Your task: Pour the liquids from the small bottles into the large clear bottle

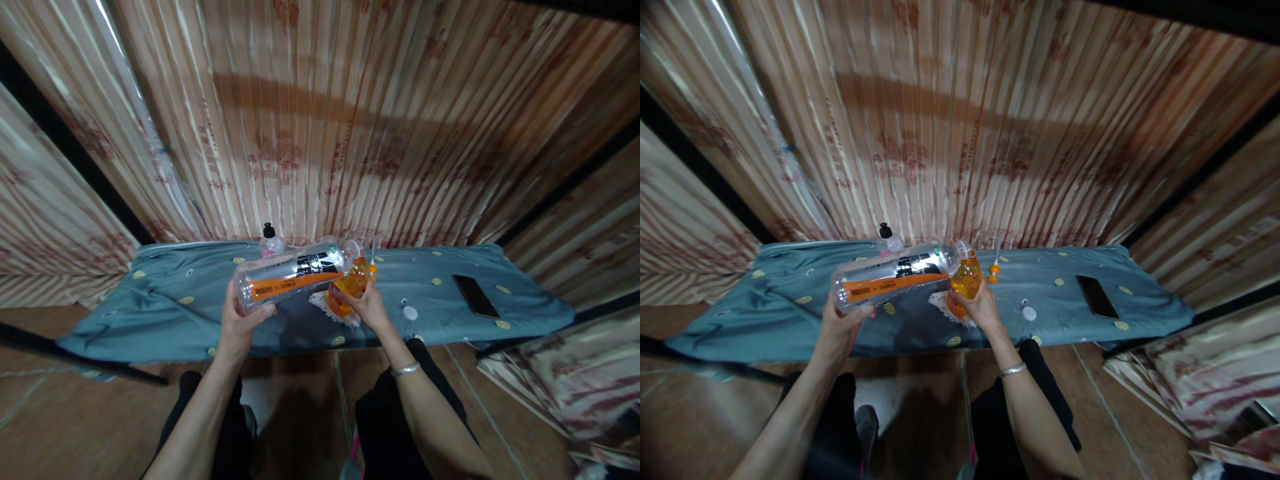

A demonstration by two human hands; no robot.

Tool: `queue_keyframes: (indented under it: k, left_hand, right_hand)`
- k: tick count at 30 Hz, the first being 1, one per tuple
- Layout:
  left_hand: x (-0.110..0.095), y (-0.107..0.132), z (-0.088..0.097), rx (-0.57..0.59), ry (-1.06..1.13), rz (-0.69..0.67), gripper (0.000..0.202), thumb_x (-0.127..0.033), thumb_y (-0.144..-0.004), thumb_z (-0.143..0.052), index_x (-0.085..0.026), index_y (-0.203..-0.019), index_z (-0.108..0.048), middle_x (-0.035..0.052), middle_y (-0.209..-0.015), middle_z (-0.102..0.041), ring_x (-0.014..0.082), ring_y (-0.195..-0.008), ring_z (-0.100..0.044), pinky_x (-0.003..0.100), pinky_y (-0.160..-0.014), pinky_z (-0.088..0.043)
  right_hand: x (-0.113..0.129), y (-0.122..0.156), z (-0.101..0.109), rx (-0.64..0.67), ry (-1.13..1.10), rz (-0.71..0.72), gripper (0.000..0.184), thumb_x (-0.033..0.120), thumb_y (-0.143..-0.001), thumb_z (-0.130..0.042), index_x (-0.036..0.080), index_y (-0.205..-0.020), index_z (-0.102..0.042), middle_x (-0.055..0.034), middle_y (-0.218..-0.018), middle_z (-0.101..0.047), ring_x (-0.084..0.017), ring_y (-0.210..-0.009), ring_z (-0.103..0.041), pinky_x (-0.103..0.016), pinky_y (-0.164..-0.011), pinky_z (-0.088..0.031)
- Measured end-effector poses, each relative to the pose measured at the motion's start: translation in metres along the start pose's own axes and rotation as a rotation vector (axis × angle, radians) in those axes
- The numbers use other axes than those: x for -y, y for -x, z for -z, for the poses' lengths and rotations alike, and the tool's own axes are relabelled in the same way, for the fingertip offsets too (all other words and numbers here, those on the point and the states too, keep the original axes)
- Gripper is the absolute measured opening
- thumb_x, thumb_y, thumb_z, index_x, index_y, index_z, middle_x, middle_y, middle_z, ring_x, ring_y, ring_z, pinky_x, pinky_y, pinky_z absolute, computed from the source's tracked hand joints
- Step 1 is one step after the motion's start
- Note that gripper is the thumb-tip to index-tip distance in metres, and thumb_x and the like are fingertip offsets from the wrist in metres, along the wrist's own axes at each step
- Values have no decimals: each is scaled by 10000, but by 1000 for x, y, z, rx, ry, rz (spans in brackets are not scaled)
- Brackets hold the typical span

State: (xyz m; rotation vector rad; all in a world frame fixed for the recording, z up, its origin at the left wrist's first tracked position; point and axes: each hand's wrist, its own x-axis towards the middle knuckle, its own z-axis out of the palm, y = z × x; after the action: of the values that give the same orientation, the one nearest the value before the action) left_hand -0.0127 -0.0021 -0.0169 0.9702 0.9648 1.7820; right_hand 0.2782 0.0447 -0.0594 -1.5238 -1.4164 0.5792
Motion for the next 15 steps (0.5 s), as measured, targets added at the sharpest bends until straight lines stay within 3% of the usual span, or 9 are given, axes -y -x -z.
queue_keyframes:
  k: [5,15]
  left_hand:
    - [0,0,-1,30,-3,-30,741,-317,-483,-1057,-265,-1142,-721,22,-1060,-777,230,-953,-750,320,-819,-652]
    - [0,0,1,30,-21,-28,796,-329,-477,-1062,-263,-1191,-718,43,-1095,-782,278,-1042,-757,345,-847,-656]
  right_hand:
    - [4,1,2,13,-25,-18,773,553,-686,-903,205,-1323,-635,-155,-1292,-801,-376,-1226,-763,-481,-1026,-609]
    - [2,1,3,11,-43,-30,752,544,-668,-919,223,-1288,-640,-137,-1263,-816,-374,-1201,-773,-489,-1017,-612]
